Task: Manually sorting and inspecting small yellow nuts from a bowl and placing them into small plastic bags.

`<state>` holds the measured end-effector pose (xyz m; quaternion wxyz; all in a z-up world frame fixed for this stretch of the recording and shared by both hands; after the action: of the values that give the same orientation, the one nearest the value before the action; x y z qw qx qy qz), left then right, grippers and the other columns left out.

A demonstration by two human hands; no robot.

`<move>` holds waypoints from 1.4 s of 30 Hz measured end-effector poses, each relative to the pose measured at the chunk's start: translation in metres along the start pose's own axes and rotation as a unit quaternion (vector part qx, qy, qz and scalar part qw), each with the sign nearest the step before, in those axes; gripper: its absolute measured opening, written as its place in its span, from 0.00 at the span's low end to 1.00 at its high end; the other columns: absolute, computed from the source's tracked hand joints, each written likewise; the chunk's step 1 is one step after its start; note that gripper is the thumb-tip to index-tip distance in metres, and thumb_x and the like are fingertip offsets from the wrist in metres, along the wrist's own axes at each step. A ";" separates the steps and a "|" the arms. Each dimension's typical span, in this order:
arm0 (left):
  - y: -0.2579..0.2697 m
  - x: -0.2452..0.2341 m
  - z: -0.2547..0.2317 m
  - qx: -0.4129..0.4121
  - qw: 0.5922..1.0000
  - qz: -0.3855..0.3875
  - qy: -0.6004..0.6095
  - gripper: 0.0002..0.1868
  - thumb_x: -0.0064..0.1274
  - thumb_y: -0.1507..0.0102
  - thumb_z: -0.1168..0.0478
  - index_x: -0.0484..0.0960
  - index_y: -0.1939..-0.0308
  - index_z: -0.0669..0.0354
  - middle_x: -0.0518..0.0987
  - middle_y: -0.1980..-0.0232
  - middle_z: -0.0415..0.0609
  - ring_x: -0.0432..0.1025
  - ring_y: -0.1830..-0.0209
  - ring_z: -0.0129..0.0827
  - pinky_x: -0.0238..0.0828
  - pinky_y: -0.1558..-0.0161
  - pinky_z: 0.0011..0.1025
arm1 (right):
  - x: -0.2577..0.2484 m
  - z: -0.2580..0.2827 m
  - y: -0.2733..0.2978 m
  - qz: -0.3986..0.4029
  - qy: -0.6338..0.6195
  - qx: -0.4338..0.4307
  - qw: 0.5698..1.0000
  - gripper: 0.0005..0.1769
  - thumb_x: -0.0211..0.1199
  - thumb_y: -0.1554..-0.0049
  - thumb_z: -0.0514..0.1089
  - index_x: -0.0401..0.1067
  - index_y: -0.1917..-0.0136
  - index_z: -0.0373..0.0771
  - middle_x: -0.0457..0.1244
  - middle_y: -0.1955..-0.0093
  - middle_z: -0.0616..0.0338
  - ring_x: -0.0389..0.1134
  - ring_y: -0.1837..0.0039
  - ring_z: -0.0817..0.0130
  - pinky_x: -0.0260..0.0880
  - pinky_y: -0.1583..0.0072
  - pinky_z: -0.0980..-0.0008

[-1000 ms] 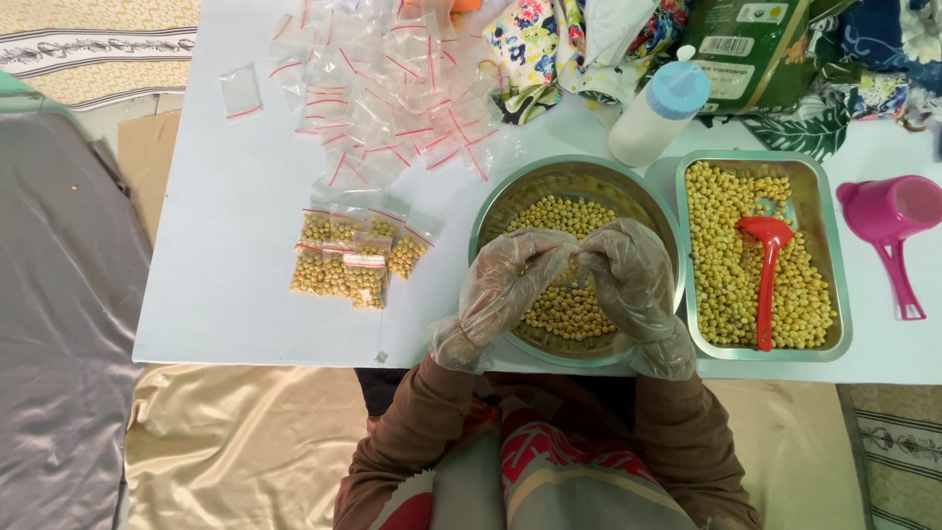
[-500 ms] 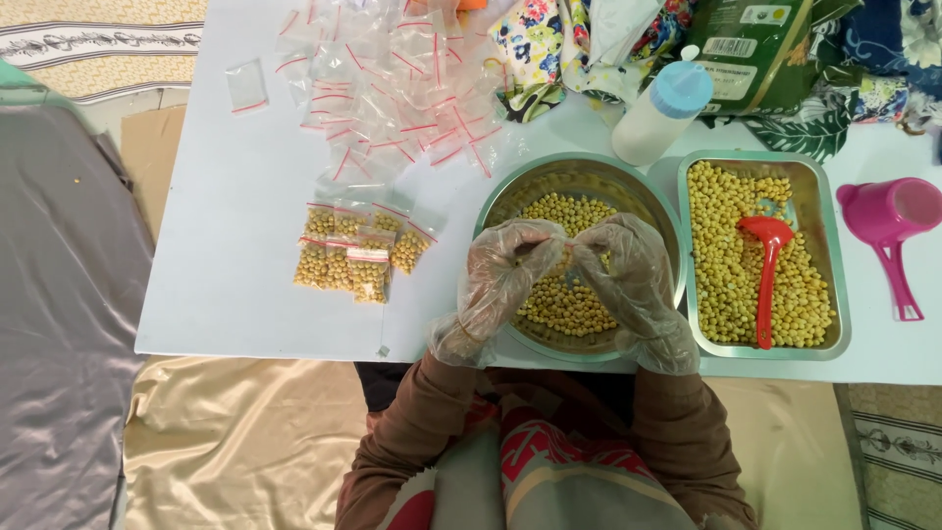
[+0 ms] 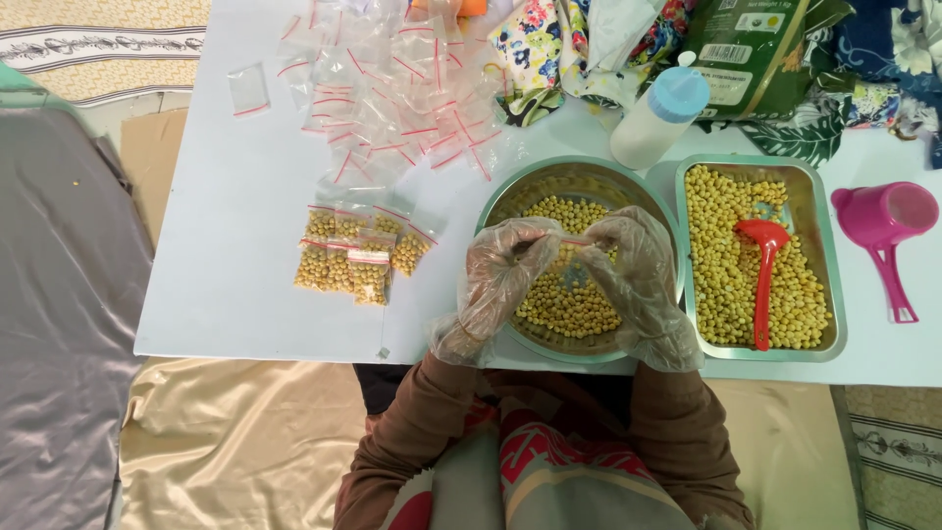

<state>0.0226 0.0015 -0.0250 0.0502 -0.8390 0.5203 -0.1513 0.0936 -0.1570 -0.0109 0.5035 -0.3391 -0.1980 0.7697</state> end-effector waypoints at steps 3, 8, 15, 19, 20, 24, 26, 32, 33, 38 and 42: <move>0.000 -0.001 -0.009 -0.012 0.999 0.032 -0.007 0.07 0.61 0.36 0.63 0.86 0.60 0.66 0.84 0.62 0.58 0.78 0.54 0.36 0.80 0.58 0.35 | -0.004 0.002 -0.003 0.030 0.032 -0.036 0.998 0.03 0.69 0.41 0.36 0.76 0.57 0.34 0.65 0.61 0.48 0.67 0.57 0.49 0.70 0.54 0.60; 0.000 -0.004 0.001 -0.007 1.000 0.028 0.006 0.07 0.57 0.33 0.63 0.86 0.59 0.65 0.84 0.59 0.60 0.77 0.52 0.36 0.81 0.57 0.37 | -0.004 0.030 -0.014 0.060 0.008 -0.013 0.998 0.04 0.58 0.38 0.29 0.67 0.57 0.29 0.62 0.59 0.53 0.62 0.53 0.63 0.67 0.46 0.66; -0.003 0.001 -0.004 -0.015 0.998 0.065 0.008 0.06 0.63 0.39 0.67 0.85 0.61 0.67 0.83 0.59 0.60 0.78 0.52 0.38 0.80 0.56 0.35 | -0.003 0.003 -0.003 0.051 0.042 -0.042 0.997 0.03 0.65 0.39 0.35 0.75 0.54 0.31 0.65 0.59 0.46 0.67 0.56 0.46 0.72 0.52 0.56; 0.001 0.001 -0.016 -0.015 0.998 0.068 -0.004 0.05 0.62 0.39 0.69 0.85 0.60 0.68 0.83 0.58 0.62 0.79 0.53 0.41 0.81 0.56 0.37 | 0.001 0.006 0.002 0.073 0.044 -0.004 0.996 0.06 0.68 0.43 0.33 0.77 0.51 0.30 0.66 0.57 0.42 0.70 0.52 0.44 0.73 0.52 0.55; 0.002 0.001 -0.019 -0.003 0.997 0.075 -0.015 0.05 0.61 0.38 0.68 0.85 0.60 0.67 0.83 0.57 0.62 0.80 0.53 0.42 0.81 0.55 0.36 | 0.000 0.005 0.002 0.065 0.048 -0.004 0.997 0.05 0.70 0.44 0.33 0.78 0.54 0.31 0.66 0.59 0.45 0.69 0.55 0.46 0.72 0.55 0.56; 0.004 0.001 -0.025 0.015 0.994 0.100 -0.041 0.08 0.59 0.36 0.68 0.83 0.57 0.72 0.82 0.55 0.67 0.80 0.53 0.55 0.82 0.54 0.44 | 0.000 -0.009 0.007 0.036 0.060 -0.020 0.997 0.04 0.73 0.44 0.37 0.79 0.58 0.37 0.67 0.62 0.53 0.67 0.60 0.53 0.72 0.58 0.62; 0.004 -0.005 -0.018 -0.009 0.994 0.106 -0.034 0.07 0.58 0.35 0.68 0.82 0.56 0.71 0.82 0.53 0.66 0.79 0.51 0.54 0.81 0.52 0.45 | 0.002 -0.007 0.006 0.031 0.057 -0.027 0.998 0.04 0.73 0.43 0.36 0.78 0.59 0.36 0.66 0.63 0.53 0.67 0.62 0.53 0.71 0.58 0.63; 0.006 -0.007 -0.028 -0.088 0.988 0.115 0.055 0.15 0.52 0.31 0.63 0.80 0.46 0.72 0.78 0.44 0.71 0.73 0.40 0.54 0.76 0.41 0.44 | 0.004 -0.010 0.008 0.024 0.031 -0.027 0.999 0.04 0.72 0.43 0.32 0.77 0.57 0.30 0.67 0.63 0.47 0.67 0.61 0.50 0.69 0.59 0.63; 0.004 -0.007 -0.029 -0.025 0.993 0.110 -0.022 0.14 0.52 0.31 0.61 0.82 0.47 0.67 0.80 0.46 0.71 0.73 0.41 0.62 0.77 0.43 0.48 | 0.004 -0.008 0.007 0.027 0.020 -0.008 0.999 0.05 0.71 0.41 0.32 0.76 0.57 0.29 0.67 0.62 0.45 0.68 0.60 0.48 0.69 0.59 0.62; 0.015 -0.020 -0.044 0.126 0.991 0.039 -0.024 0.13 0.55 0.31 0.62 0.82 0.42 0.58 0.81 0.43 0.55 0.76 0.40 0.45 0.77 0.42 0.39 | 0.004 0.005 0.002 0.037 -0.007 0.015 0.999 0.03 0.66 0.39 0.29 0.75 0.54 0.23 0.67 0.60 0.43 0.67 0.51 0.60 0.71 0.52 0.63; 0.031 -0.057 -0.066 0.192 0.978 -0.041 -0.068 0.16 0.53 0.31 0.64 0.78 0.38 0.54 0.79 0.40 0.53 0.72 0.35 0.41 0.70 0.33 0.42 | -0.002 0.023 -0.016 0.087 0.108 -0.015 0.990 0.04 0.71 0.39 0.35 0.79 0.53 0.31 0.69 0.57 0.43 0.70 0.53 0.46 0.72 0.53 0.57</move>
<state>-0.0475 0.0432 0.0184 0.2392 -0.8427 0.4419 -0.1931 0.0882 -0.1511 0.0160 0.4477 -0.4441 -0.1239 0.7662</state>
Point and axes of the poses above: each hand's wrist, its own y-axis away from the middle knuckle, its own x-axis out of the palm, z = x × y, the point moved 2 cm from there along -y, towards the middle knuckle
